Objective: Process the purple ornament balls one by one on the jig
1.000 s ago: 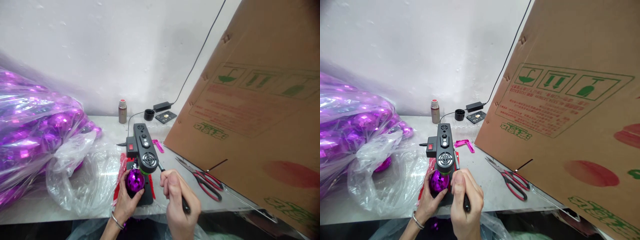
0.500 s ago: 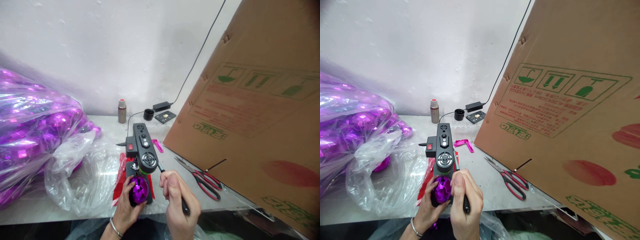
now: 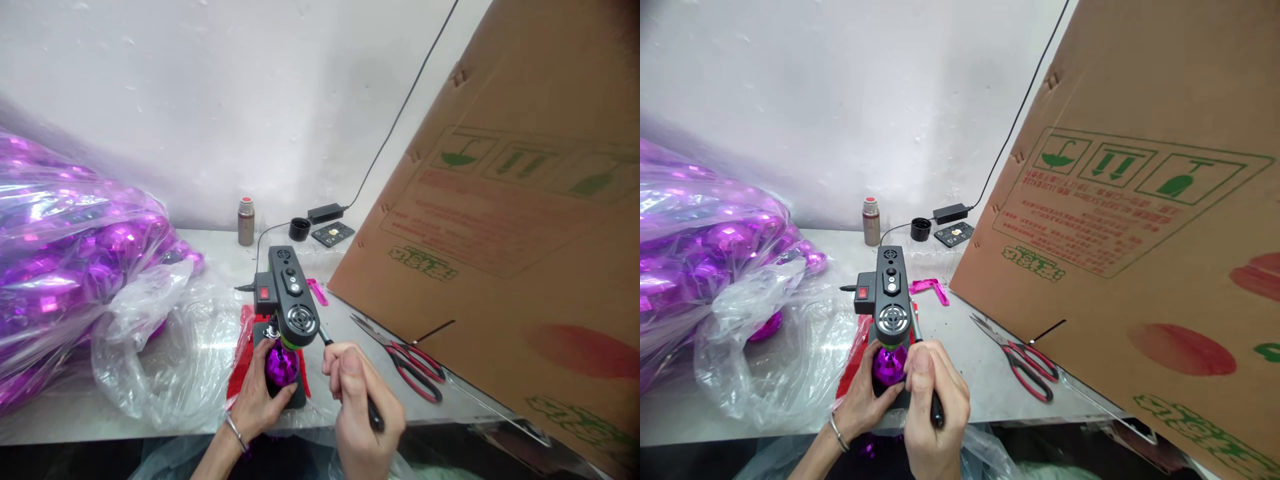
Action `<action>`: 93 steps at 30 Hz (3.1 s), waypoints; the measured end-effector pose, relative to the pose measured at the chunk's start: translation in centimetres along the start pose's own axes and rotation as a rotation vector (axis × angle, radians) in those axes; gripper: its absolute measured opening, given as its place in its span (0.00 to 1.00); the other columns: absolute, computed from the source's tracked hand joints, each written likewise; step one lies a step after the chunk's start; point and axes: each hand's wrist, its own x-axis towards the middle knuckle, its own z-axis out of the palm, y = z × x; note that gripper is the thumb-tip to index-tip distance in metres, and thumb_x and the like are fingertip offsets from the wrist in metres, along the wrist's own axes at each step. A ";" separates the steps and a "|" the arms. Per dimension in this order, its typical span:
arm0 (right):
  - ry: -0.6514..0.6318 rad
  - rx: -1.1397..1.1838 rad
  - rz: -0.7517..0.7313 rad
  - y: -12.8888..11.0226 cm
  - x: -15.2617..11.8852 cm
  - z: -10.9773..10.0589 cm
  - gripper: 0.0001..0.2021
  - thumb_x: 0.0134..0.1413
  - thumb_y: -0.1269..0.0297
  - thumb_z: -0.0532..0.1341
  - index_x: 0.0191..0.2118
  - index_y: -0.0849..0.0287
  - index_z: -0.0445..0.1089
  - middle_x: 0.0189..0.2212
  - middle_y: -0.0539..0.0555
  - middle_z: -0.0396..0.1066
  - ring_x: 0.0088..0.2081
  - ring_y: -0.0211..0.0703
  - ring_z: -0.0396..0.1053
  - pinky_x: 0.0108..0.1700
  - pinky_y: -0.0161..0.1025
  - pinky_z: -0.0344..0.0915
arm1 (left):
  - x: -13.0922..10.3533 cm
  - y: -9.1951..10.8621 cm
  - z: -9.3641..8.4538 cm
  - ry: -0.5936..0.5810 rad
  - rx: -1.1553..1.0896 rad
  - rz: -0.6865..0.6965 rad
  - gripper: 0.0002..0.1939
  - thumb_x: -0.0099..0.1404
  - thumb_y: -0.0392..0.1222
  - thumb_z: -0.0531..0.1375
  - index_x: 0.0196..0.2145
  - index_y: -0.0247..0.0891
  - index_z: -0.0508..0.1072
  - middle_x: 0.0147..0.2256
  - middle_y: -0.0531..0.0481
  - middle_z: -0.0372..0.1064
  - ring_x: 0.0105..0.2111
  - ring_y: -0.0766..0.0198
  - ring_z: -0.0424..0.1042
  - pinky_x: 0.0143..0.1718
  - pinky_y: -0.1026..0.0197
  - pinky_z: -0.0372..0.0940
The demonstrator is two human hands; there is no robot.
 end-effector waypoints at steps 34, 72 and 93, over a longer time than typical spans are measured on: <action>0.114 0.040 -0.135 5.1 -4.3 0.4 0.23 0.79 0.65 0.51 0.25 0.56 0.59 0.24 0.46 0.63 0.25 0.33 0.61 0.27 0.35 0.56 | 0.5 -0.2 0.7 0.034 -0.015 -0.079 0.39 0.54 0.47 0.74 0.62 0.38 0.70 0.59 0.34 0.74 0.59 0.37 0.75 0.63 0.30 0.68; 0.097 0.029 -0.200 7.9 -6.7 1.2 0.21 0.79 0.62 0.49 0.28 0.54 0.61 0.25 0.48 0.66 0.27 0.39 0.66 0.32 0.38 0.67 | 2.2 0.5 0.0 0.040 0.051 -0.097 0.40 0.53 0.53 0.71 0.60 0.37 0.69 0.55 0.34 0.77 0.55 0.39 0.79 0.58 0.36 0.73; -0.065 -0.051 -0.085 1.9 -1.3 -0.2 0.19 0.76 0.64 0.51 0.27 0.53 0.56 0.25 0.48 0.63 0.28 0.37 0.65 0.31 0.37 0.63 | -12.1 -4.0 -4.6 -0.245 0.208 0.174 0.40 0.56 0.60 0.77 0.62 0.43 0.74 0.61 0.31 0.75 0.60 0.34 0.77 0.58 0.33 0.76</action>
